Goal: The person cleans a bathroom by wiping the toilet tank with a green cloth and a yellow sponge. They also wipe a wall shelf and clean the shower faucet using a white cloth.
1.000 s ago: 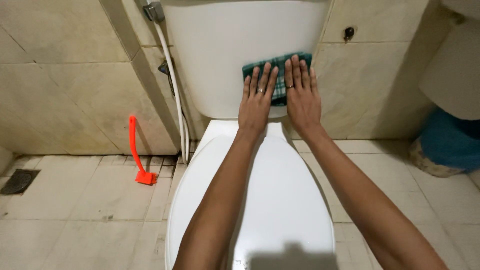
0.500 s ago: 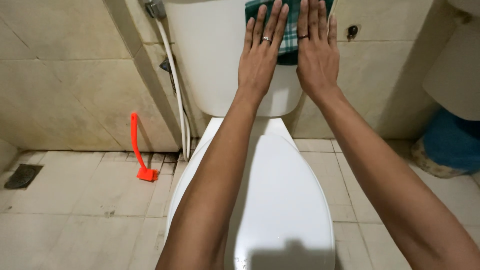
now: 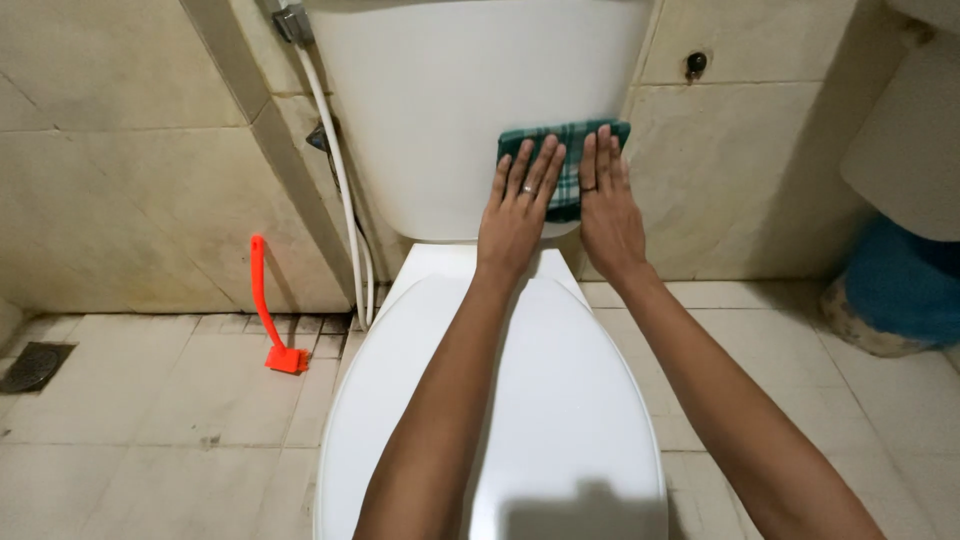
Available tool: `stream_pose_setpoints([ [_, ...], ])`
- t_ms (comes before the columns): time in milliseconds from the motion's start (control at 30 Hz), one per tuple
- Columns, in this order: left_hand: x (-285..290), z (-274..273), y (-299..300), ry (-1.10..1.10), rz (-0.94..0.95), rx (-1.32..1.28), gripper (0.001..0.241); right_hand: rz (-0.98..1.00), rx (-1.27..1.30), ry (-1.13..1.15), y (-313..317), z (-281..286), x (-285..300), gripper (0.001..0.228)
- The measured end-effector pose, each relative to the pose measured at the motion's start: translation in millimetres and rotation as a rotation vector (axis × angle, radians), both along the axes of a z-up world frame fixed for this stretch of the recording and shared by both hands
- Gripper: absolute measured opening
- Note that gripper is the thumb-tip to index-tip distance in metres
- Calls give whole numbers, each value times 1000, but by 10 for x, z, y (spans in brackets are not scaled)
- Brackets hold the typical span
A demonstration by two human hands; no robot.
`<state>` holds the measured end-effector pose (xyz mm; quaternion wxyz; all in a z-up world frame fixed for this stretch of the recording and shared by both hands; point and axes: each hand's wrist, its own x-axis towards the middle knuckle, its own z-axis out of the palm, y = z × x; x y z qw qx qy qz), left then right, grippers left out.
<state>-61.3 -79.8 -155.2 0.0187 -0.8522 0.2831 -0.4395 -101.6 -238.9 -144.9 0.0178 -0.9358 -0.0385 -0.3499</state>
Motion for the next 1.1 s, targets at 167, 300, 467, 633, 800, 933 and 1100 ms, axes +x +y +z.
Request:
stream_pose_setpoints([
  [167,-156,-31,75,90,64,173,92,14,5,-17,-12,-311,35,94],
  [300,-167,-135,64,134,67,198,94,41,87,41,39,-361,-4,95],
  [467,-227,-118,57,230,-19,109,95,45,74,95,23,-328,-45,98],
  [633,-113,91,-89,94,-32,3,96,-39,-27,3,-122,-72,94,99],
  [800,32,679,-222,-54,0,-3,98,-85,-63,-33,-209,620,115,107],
  [933,141,975,-253,-192,61,-19,101,-40,-139,-157,-297,943,164,112],
  [1100,167,1024,-291,-146,49,-46,100,-15,-33,-123,-221,1066,105,111],
])
